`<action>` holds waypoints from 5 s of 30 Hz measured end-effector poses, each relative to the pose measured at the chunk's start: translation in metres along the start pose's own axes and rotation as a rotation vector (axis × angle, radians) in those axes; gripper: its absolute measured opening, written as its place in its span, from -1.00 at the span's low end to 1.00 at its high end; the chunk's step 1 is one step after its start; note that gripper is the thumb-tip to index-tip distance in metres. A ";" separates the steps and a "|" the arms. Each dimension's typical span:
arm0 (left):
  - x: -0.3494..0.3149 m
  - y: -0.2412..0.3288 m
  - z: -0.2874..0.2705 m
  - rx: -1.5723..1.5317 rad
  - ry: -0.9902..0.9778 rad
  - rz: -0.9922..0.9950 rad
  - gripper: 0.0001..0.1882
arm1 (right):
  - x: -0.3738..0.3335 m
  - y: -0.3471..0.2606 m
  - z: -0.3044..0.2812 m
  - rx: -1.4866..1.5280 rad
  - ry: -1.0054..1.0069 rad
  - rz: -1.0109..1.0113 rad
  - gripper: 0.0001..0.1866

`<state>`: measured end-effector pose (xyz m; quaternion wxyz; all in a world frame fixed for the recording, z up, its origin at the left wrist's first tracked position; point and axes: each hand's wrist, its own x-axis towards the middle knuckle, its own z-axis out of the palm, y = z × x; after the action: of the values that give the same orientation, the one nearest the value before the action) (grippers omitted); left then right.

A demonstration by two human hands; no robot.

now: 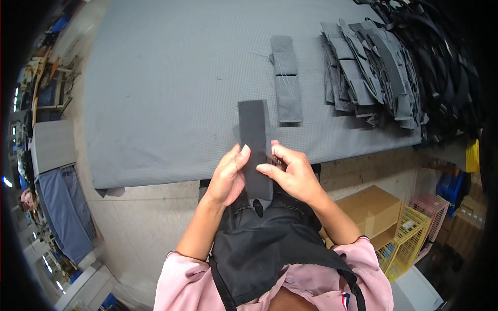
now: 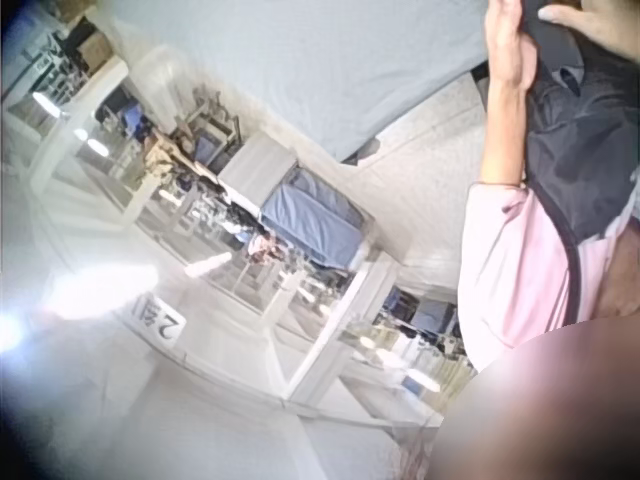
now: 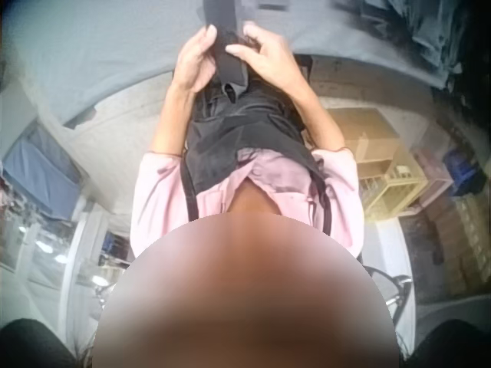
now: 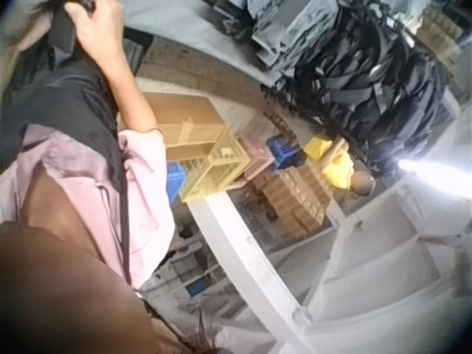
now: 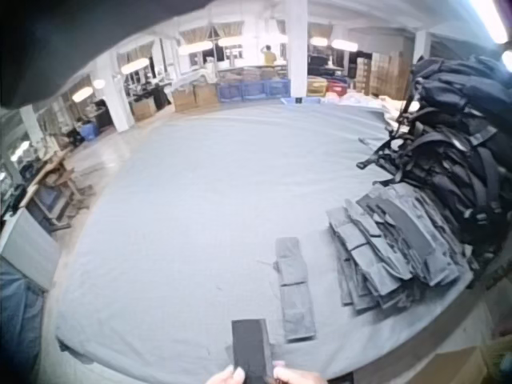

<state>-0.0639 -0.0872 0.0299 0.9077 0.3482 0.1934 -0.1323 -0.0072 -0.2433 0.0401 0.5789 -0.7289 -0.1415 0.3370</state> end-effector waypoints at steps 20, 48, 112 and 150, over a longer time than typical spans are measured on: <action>-0.002 0.010 0.013 0.206 0.030 -0.008 -0.59 | -0.014 -0.001 -0.022 -0.743 0.556 -0.673 -0.69; -0.009 0.020 0.012 0.336 0.014 -0.177 -0.65 | -0.001 -0.011 -0.027 -0.633 0.296 -0.586 -0.73; 0.003 0.010 -0.006 -0.212 -0.408 -0.354 -0.38 | 0.007 -0.022 -0.072 -0.549 0.123 -0.584 -0.75; 0.005 0.014 0.021 1.589 0.154 0.807 -0.64 | -0.014 0.014 -0.040 0.024 0.583 -0.277 -0.67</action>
<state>-0.0484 -0.0918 0.0500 0.3606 0.9236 -0.0321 0.1258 0.0058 -0.2857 0.0356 0.6440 -0.7616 -0.0637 0.0337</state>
